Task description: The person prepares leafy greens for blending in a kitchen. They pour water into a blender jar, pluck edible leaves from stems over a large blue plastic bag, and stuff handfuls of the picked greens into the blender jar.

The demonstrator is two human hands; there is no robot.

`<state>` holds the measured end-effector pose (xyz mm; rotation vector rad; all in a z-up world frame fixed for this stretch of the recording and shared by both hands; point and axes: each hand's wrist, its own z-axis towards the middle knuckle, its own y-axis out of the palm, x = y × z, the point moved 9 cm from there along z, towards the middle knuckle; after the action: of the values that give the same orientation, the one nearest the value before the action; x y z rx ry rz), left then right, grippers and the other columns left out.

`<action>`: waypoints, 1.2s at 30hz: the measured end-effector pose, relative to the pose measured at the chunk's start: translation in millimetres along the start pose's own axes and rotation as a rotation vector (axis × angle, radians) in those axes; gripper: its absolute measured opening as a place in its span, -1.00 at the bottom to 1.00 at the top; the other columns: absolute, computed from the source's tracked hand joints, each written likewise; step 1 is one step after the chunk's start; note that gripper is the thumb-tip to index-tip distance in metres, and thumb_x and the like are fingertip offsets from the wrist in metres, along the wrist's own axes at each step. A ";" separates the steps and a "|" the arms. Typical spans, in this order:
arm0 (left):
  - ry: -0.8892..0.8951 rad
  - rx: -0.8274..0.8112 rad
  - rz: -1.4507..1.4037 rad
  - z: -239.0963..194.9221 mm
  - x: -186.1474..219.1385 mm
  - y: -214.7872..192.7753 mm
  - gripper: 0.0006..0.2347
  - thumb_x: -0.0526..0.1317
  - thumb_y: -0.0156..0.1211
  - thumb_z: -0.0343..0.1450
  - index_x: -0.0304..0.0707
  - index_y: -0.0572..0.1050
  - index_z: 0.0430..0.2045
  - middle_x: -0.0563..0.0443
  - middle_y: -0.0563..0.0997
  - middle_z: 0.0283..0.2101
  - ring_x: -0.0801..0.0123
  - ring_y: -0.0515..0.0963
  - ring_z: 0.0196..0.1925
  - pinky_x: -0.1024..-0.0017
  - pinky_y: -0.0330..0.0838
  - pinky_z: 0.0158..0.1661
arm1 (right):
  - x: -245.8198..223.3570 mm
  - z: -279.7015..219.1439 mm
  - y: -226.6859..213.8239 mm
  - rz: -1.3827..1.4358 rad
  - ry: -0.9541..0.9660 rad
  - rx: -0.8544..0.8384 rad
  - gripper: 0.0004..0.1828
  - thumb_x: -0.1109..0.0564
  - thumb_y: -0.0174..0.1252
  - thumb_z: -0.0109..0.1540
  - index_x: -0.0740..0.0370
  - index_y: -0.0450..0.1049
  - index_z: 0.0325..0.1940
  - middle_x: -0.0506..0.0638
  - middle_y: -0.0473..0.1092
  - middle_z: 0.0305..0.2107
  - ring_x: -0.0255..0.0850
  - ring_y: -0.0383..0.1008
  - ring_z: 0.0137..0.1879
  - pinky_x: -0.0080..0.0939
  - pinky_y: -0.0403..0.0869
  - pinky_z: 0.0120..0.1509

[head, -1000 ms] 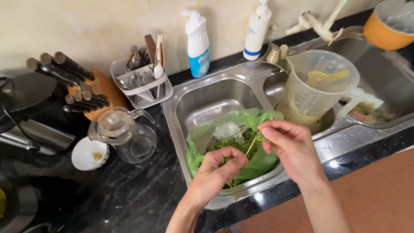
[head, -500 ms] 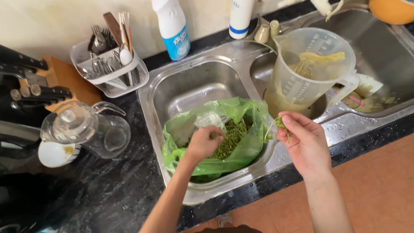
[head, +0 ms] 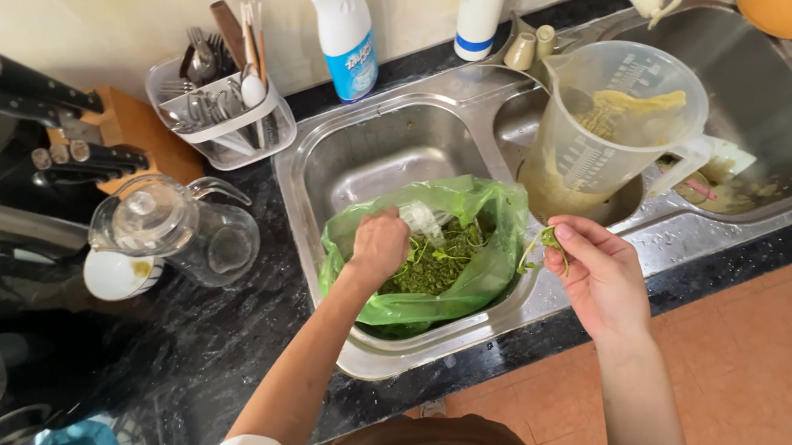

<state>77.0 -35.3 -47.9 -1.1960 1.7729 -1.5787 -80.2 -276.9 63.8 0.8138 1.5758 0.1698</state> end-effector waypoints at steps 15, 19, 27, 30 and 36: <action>-0.078 -0.205 -0.012 -19.1 -19.9 17.7 -0.69 -0.42 0.24 0.31 -0.18 0.57 -0.06 -0.22 0.63 0.00 0.00 0.62 0.10 -0.07 0.33 0.22 | 8.1 1.3 17.4 -0.016 0.016 -0.076 -0.84 0.32 0.17 0.33 0.40 0.57 -0.02 0.03 0.51 -0.29 -0.24 0.42 -0.27 -0.25 0.39 -0.14; -0.075 -0.132 0.082 -26.9 -8.8 -9.3 -0.82 -0.26 0.35 0.27 -0.26 0.64 -0.29 -0.20 0.36 0.30 0.00 0.29 0.38 -0.22 -0.10 0.39 | 9.3 2.0 21.8 -0.026 0.024 -0.082 -0.84 0.32 0.17 0.33 0.39 0.57 -0.02 0.04 0.52 -0.29 -0.23 0.44 -0.27 -0.25 0.40 -0.14; -0.044 -0.177 0.255 -2.0 1.4 25.2 -0.82 -0.22 0.35 0.27 -0.22 0.65 -0.31 -0.20 0.31 0.31 0.06 0.18 0.40 -0.14 -0.06 0.32 | 9.2 -5.3 23.1 -0.051 0.021 -0.070 -0.85 0.32 0.16 0.33 0.40 0.56 -0.03 0.06 0.52 -0.28 -0.24 0.45 -0.25 -0.26 0.42 -0.13; -0.039 -0.105 0.172 9.7 6.8 47.3 -0.77 -0.15 0.35 0.28 -0.20 0.64 -0.25 -0.14 0.46 0.18 0.14 0.30 0.33 0.08 0.08 0.29 | 8.6 -9.6 9.4 -0.045 0.021 -0.032 -0.85 0.33 0.16 0.32 0.40 0.56 -0.04 0.05 0.53 -0.26 -0.26 0.45 -0.24 -0.25 0.42 -0.12; -0.115 -0.128 0.153 28.7 -9.1 83.2 -0.82 -0.25 0.29 0.31 -0.17 0.66 -0.26 -0.08 0.56 0.04 0.25 0.39 0.25 0.18 0.13 0.23 | 0.8 -13.9 -11.9 -0.078 -0.007 0.013 -0.84 0.34 0.16 0.33 0.42 0.56 -0.03 0.06 0.52 -0.27 -0.24 0.44 -0.25 -0.25 0.39 -0.15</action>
<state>80.9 -46.9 -135.5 -1.1544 1.8656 -1.3017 -97.6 -280.4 59.4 0.7616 1.6007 0.1004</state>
